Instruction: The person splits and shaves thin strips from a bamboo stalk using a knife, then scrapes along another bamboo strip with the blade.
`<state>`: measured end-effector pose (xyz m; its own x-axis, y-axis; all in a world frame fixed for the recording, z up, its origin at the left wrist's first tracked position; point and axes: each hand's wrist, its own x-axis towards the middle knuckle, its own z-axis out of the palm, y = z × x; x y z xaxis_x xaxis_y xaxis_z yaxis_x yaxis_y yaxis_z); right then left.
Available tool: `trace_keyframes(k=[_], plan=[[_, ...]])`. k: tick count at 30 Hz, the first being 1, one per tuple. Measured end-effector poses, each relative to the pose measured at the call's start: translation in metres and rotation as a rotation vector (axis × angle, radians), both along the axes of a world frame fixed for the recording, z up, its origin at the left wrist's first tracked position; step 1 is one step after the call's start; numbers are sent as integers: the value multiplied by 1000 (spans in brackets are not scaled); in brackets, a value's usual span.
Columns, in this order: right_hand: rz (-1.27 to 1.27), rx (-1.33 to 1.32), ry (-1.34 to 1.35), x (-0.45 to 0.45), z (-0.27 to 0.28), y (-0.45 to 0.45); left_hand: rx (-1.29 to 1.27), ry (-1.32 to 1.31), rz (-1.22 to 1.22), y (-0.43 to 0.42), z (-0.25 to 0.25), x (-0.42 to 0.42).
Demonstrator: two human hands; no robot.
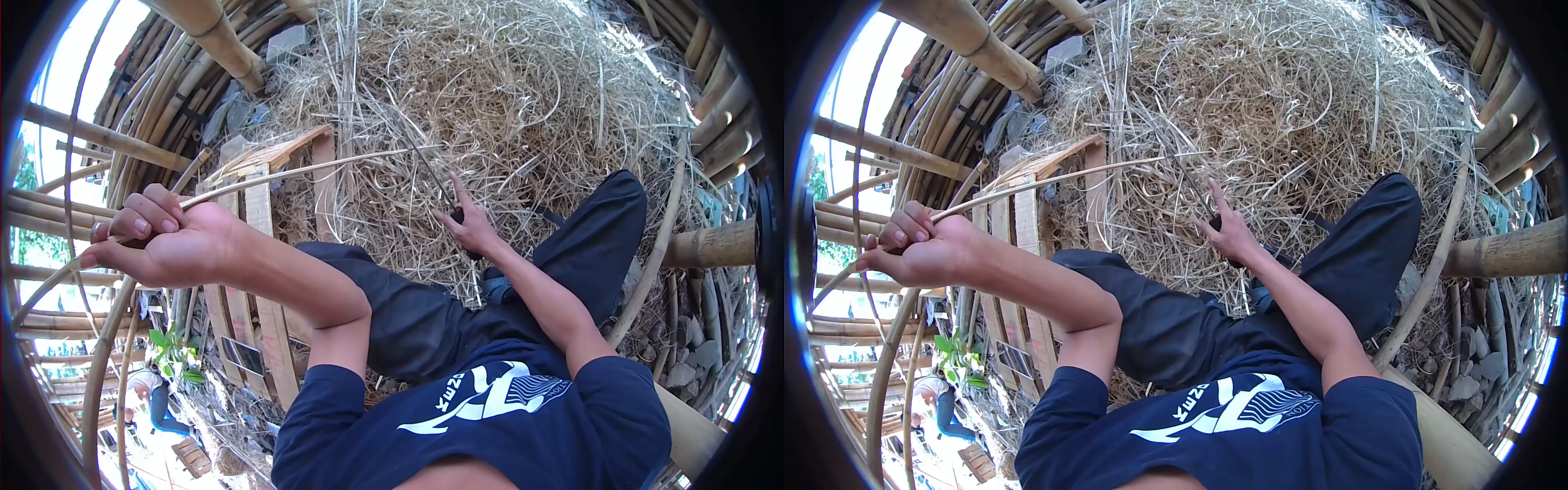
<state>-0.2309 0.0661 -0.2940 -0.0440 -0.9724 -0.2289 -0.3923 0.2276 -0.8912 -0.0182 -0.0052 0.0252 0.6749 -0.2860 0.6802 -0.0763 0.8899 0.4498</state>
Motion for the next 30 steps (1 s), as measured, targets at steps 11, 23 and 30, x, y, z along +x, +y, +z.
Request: trace_keyframes(k=[11, 23, 30], plan=[[-182, 138, 228, -20, -70, -15, -9, -26, -2, 1, -3, 1], [-206, -77, 218, 0, -65, -3, -4, -36, 5, 3, -1, -2], [-186, 207, 225, -13, -43, -11, 11, -3, 28, 0, -1, 0]])
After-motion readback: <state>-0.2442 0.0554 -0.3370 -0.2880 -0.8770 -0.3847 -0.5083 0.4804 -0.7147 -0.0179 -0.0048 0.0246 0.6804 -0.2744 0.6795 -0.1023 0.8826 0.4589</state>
